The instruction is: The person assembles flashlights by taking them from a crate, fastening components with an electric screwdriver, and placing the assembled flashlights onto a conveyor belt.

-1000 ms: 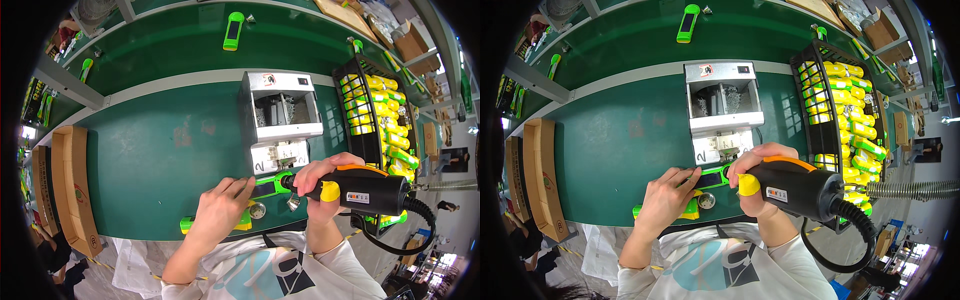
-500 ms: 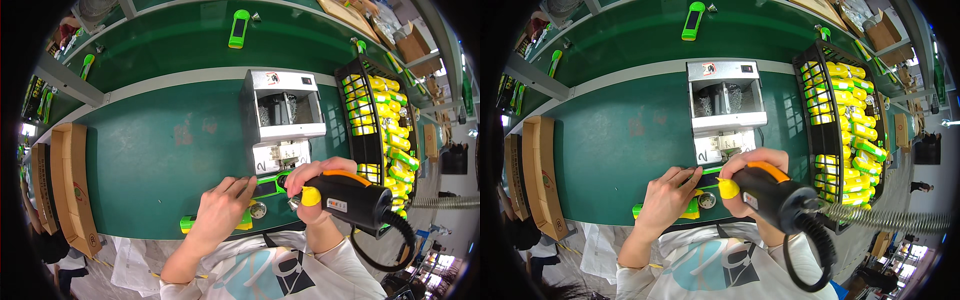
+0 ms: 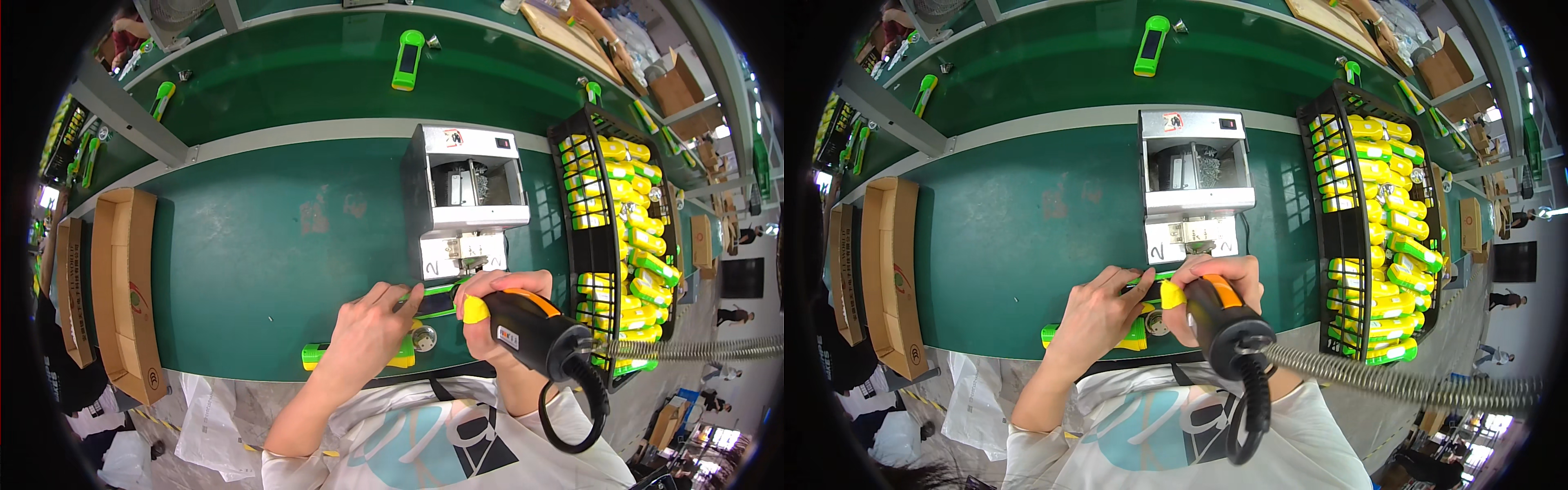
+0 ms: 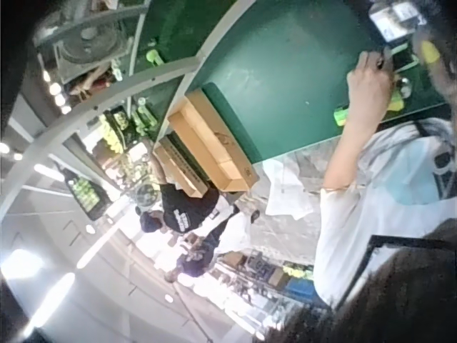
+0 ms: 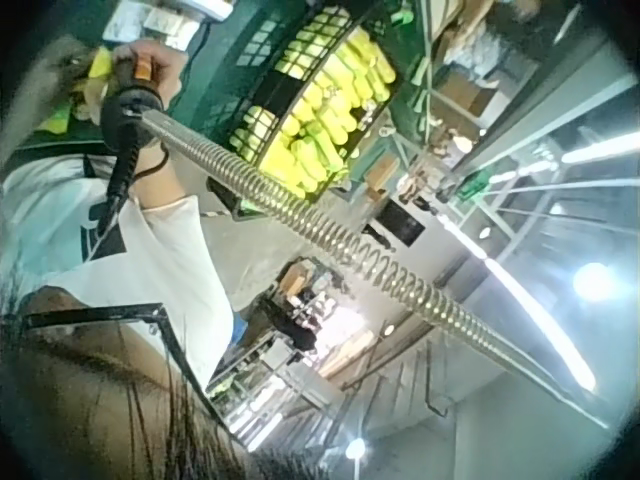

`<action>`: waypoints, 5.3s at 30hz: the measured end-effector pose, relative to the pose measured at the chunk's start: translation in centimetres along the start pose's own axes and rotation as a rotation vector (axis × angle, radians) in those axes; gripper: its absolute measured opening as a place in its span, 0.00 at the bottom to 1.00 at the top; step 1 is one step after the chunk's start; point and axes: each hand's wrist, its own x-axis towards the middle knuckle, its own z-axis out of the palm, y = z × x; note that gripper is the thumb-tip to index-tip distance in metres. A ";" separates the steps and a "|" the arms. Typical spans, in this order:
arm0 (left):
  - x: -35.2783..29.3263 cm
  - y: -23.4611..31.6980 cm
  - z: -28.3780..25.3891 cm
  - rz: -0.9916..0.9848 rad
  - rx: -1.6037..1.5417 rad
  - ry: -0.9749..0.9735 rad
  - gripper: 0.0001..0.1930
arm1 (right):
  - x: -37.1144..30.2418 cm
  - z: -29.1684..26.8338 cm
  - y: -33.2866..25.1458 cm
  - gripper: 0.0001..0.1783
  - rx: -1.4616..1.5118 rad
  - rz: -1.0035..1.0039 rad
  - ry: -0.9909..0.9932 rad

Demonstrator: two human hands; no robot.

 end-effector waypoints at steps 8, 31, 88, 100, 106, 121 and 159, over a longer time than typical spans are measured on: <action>-0.4 0.4 0.5 0.017 0.050 0.033 0.25 | -0.3 -1.0 -1.6 0.26 0.298 -0.072 0.265; -0.1 0.8 -0.2 -0.065 -0.016 -0.014 0.24 | 4.1 -2.2 -0.8 0.26 0.241 -0.106 0.239; 0.1 0.9 0.8 -0.041 -0.017 0.012 0.27 | -2.3 -2.0 0.0 0.30 0.116 -0.130 0.033; -0.2 1.2 1.5 -0.073 0.060 0.005 0.28 | -2.0 -2.4 -3.0 0.34 0.236 -0.172 0.256; 0.5 1.3 0.5 -0.069 -0.023 -0.014 0.26 | 3.3 -2.4 -4.0 0.37 0.265 -0.158 0.402; -0.3 0.6 -0.7 -0.116 -0.167 0.076 0.26 | 3.3 -2.8 0.4 0.29 0.203 -0.304 0.134; 2.3 1.3 1.9 -0.242 -0.293 -0.003 0.16 | 0.0 -0.4 2.1 0.26 0.139 0.045 0.132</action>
